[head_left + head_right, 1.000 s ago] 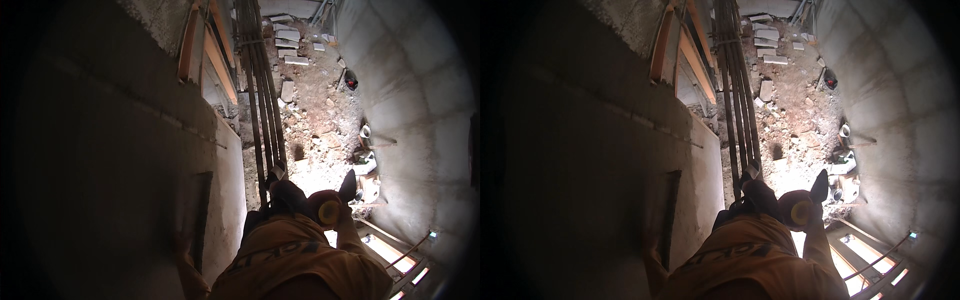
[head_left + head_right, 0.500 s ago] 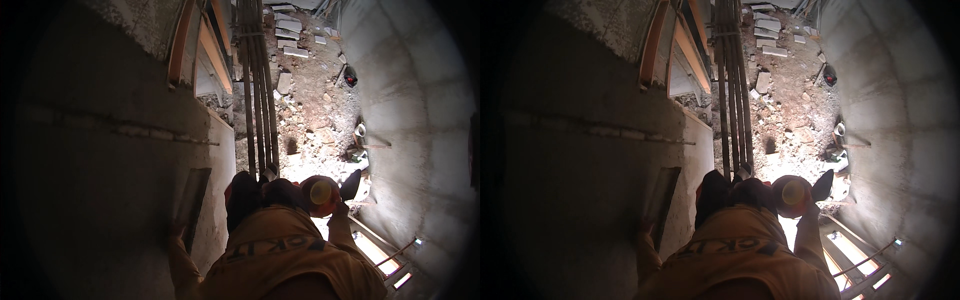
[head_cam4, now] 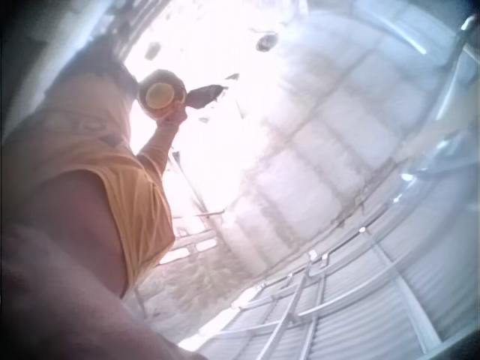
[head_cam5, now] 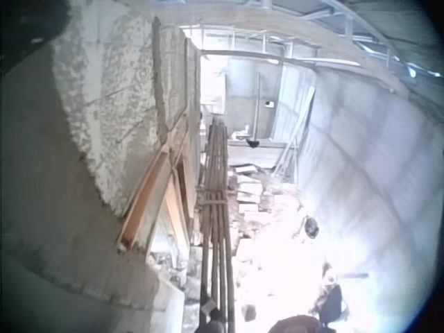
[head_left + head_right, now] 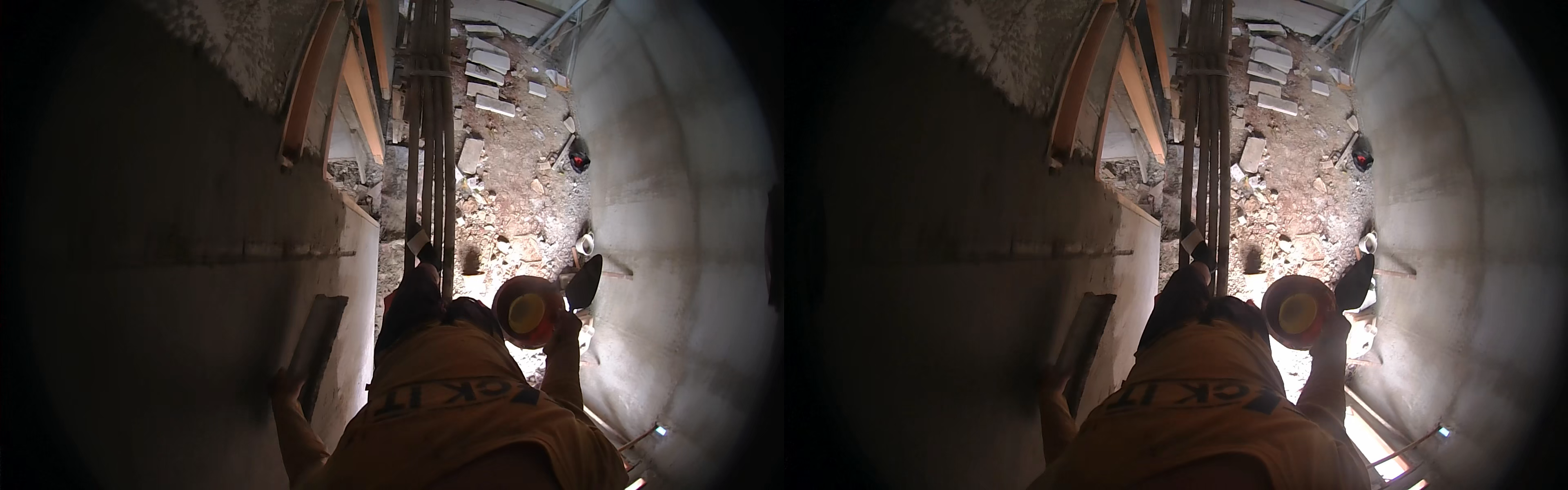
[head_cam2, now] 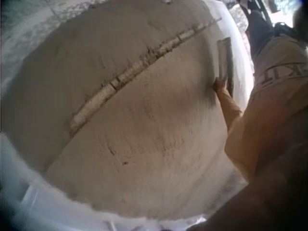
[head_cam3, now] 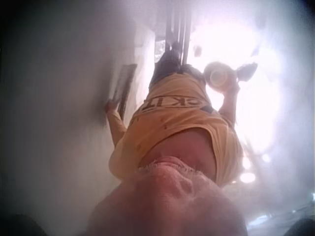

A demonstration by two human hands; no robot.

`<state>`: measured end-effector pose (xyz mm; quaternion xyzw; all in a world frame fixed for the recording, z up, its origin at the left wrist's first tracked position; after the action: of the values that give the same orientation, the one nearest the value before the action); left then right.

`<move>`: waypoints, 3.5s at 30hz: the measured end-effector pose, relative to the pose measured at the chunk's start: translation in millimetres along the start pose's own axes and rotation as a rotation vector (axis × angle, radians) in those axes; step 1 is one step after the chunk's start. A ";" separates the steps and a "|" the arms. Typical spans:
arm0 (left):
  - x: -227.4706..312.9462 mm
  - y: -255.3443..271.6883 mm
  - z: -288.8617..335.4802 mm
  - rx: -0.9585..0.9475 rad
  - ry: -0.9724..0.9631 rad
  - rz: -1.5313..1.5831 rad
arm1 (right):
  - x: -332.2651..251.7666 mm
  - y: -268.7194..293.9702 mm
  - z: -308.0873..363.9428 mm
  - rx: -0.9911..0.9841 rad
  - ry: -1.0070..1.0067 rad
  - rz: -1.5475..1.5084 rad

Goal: The person applies plaster to a ceiling using a trowel and hawk, smoothing the surface and working around wooden framing. They move along a scaffold to reach different sections and use a yellow plastic scoop to transfer material.

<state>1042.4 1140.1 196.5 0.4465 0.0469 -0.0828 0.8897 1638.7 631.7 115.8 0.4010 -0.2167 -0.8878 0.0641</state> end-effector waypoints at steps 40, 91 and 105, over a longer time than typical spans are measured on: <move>339.1 144.1 -152.2 -0.218 0.421 0.182 | -504.7 -641.9 -207.9 -0.456 0.848 0.696; 837.1 274.6 -479.4 -0.073 -0.891 0.014 | -453.5 -874.9 -93.0 -1.199 0.741 1.441; 582.3 344.5 -505.3 0.949 0.022 0.048 | -389.9 -930.9 -237.0 -0.672 1.159 1.393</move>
<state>1674.6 1686.5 74.4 0.8054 0.0029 -0.0700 0.5886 2131.3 1500.7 -162.0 0.5191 -0.0752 -0.3308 0.7845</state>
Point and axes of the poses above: each hand's wrist, its own z-axis away from the middle knuckle, its own y-axis out of the back of the hand, x = y × z, the point moved 5 cm from there along -z, towards the middle knuckle, and after that the axes turned 8 degrees about x, right-handed, at the moved point
